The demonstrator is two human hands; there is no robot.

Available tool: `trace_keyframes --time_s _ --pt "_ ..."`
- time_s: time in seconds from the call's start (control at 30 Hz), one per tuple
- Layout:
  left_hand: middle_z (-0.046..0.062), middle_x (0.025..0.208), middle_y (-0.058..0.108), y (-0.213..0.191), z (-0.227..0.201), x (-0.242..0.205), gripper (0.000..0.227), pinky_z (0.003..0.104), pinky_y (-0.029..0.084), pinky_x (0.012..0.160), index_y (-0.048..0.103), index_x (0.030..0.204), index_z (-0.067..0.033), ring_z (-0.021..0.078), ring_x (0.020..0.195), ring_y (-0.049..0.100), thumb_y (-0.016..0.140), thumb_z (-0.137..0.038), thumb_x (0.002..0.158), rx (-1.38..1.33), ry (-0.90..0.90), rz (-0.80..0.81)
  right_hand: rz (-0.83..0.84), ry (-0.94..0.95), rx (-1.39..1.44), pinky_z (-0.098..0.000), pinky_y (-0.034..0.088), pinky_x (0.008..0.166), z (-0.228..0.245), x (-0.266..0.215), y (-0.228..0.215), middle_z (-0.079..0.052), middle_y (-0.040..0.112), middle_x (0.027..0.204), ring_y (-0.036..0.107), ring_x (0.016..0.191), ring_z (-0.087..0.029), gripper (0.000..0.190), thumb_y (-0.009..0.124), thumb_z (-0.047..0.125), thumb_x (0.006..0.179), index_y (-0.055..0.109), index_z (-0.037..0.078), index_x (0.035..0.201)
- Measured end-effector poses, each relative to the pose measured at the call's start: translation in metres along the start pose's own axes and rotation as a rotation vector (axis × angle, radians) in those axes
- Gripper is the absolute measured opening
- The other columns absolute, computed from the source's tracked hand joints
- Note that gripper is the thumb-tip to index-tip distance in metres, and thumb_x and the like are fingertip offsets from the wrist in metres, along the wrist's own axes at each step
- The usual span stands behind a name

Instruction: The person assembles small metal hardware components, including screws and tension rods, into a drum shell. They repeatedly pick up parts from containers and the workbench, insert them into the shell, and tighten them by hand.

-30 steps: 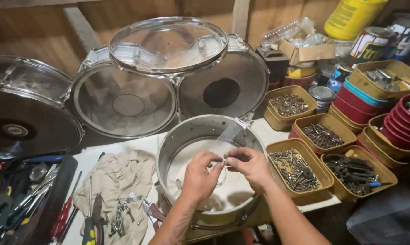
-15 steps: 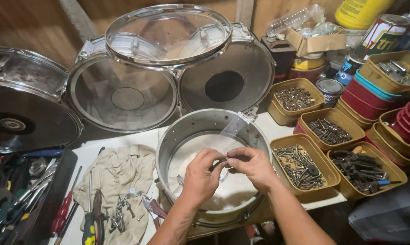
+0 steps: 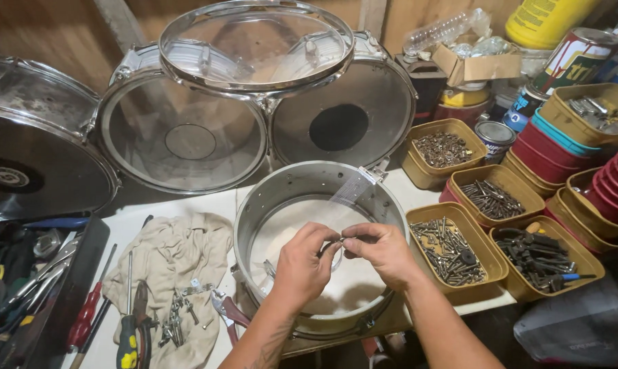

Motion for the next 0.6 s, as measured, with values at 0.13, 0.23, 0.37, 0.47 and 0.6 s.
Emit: trace_keyframes --time_s 0.13,0.23,0.37,0.47,0.6 --pt "0.001 0.096 0.068 -0.0023 -0.0085 0.0003 0.008 0.035 0.056 0.068 0.071 0.101 -0.0124 0.0205 0.082 0.069 0.070 -0.015 0.093 0.018 0.033 0.010 0.001 -0.017 -0.037 -0.0347 0.066 0.072 0.0069 -0.0034 0.0037 -0.017 0.078 0.088 0.073 0.067 -0.026 0.026 0.085 0.002 0.076 0.080 -0.007 0.101" --pt "0.001 0.097 0.068 0.0015 -0.0060 -0.0009 0.009 0.036 0.056 0.066 0.071 0.101 -0.0131 0.0202 0.081 0.069 0.071 -0.014 0.092 0.033 0.030 0.016 -0.004 0.010 -0.027 -0.0350 0.067 0.071 0.0100 -0.0061 0.0047 -0.020 0.079 0.091 0.073 0.067 -0.027 0.032 0.084 0.004 0.076 0.079 -0.010 0.105" --pt "-0.002 0.097 0.070 0.0025 -0.0034 -0.0017 0.011 0.036 0.057 0.065 0.072 0.102 -0.0148 0.0190 0.080 0.070 0.071 -0.015 0.092 0.055 0.006 0.027 0.037 0.017 -0.013 -0.0345 0.066 0.071 0.0072 -0.0052 0.0073 -0.021 0.077 0.085 0.073 0.067 -0.025 0.033 0.083 0.003 0.078 0.078 -0.011 0.107" --pt "-0.001 0.097 0.070 0.0018 -0.0048 -0.0014 0.011 0.036 0.057 0.067 0.072 0.102 -0.0138 0.0193 0.082 0.070 0.070 -0.014 0.092 0.052 0.009 0.025 0.053 0.012 0.010 -0.0338 0.065 0.071 0.0061 -0.0056 0.0083 -0.022 0.078 0.086 0.073 0.068 -0.026 0.031 0.081 -0.001 0.079 0.077 -0.011 0.108" --pt "0.000 0.096 0.070 -0.0011 -0.0080 -0.0009 0.011 0.034 0.056 0.068 0.072 0.102 -0.0125 0.0192 0.082 0.070 0.070 -0.012 0.091 0.031 0.026 0.010 0.038 0.003 0.008 -0.0340 0.065 0.071 0.0028 -0.0032 0.0060 -0.021 0.077 0.086 0.073 0.068 -0.026 0.031 0.082 0.000 0.078 0.078 -0.012 0.106"
Point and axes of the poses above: each hand's wrist, its own x-axis towards the middle knuckle, its own y-axis out of the palm, z = x × y, the point moved 10 cm from there along x, towards the middle knuckle
